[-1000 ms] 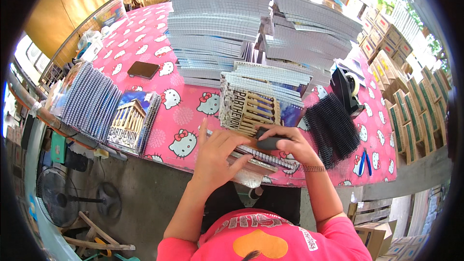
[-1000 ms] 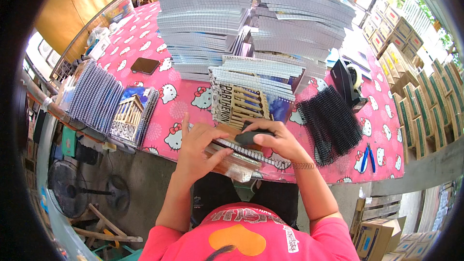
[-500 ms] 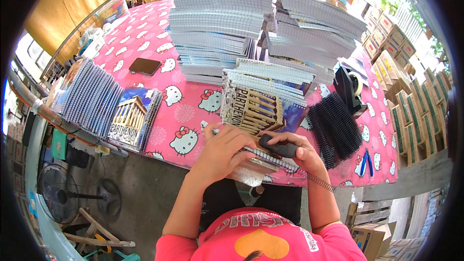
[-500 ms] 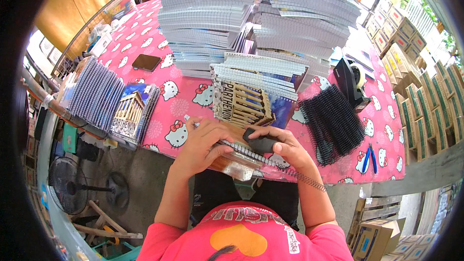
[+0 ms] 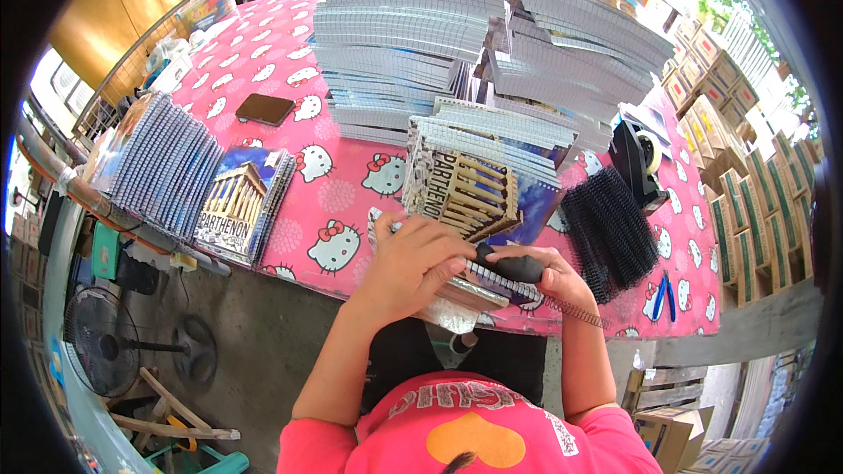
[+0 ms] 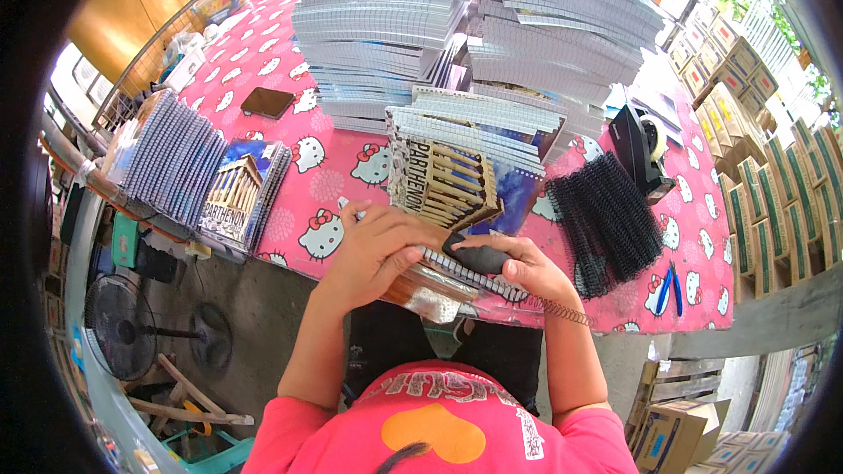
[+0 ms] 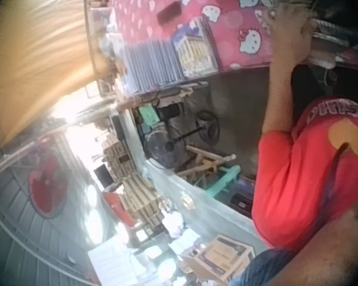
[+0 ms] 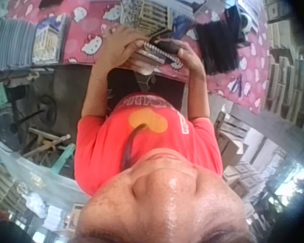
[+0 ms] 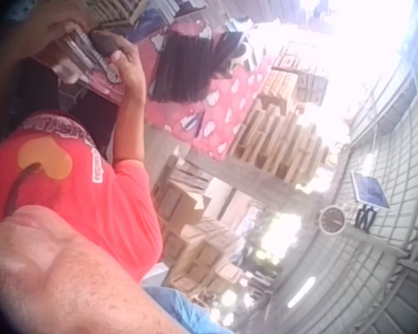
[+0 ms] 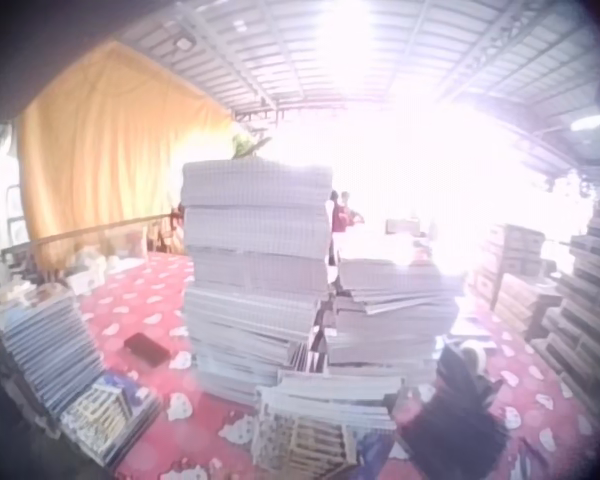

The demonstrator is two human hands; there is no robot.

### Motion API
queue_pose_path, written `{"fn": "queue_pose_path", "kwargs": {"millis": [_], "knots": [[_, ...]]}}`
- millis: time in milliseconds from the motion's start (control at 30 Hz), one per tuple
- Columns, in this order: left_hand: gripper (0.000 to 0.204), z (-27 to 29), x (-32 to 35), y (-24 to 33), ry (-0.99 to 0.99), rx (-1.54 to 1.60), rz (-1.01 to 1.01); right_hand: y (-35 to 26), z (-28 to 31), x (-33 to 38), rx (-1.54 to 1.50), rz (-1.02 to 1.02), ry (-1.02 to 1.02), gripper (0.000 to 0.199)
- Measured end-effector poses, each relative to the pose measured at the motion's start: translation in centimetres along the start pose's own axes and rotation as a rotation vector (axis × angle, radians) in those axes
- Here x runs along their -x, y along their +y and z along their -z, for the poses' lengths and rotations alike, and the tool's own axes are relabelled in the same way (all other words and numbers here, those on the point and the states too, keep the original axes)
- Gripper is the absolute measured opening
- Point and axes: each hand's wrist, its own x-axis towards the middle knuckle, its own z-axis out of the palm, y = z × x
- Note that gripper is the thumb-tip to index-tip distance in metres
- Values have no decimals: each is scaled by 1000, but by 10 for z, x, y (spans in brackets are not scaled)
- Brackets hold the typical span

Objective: The person manually inserts spiral coils through the punched holes of paper stacks and covers to assemble notebooks, then uses wire cutters to trim the wire.

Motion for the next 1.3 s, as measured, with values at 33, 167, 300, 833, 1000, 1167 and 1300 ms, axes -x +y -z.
{"fn": "queue_pose_path", "kwargs": {"millis": [33, 167, 300, 833, 1000, 1167, 1300], "knots": [[14, 2, 0, 0, -13, 44, 26, -1, 0, 0, 2, 0, 3, 82], [14, 6, 0, -1, -5, 166, 80, -1, -2, -1, -1, 7, 19, 82], [14, 2, -1, 5, 42, 40, 48, 0, -5, 1, -4, 7, 49, 81], [24, 2, 15, 0, 202, -89, 81, -19, -10, -32, 304, -28, 105, 58], [26, 1, 13, -1, 205, -62, 106, -16, -8, -37, 222, 92, 61, 50], [26, 8, 11, 3, 168, -26, 81, -9, -4, -34, 237, -30, 173, 59], [27, 13, 5, 3, 83, 37, 124, -13, -12, -32, 141, -1, 63, 63]]}}
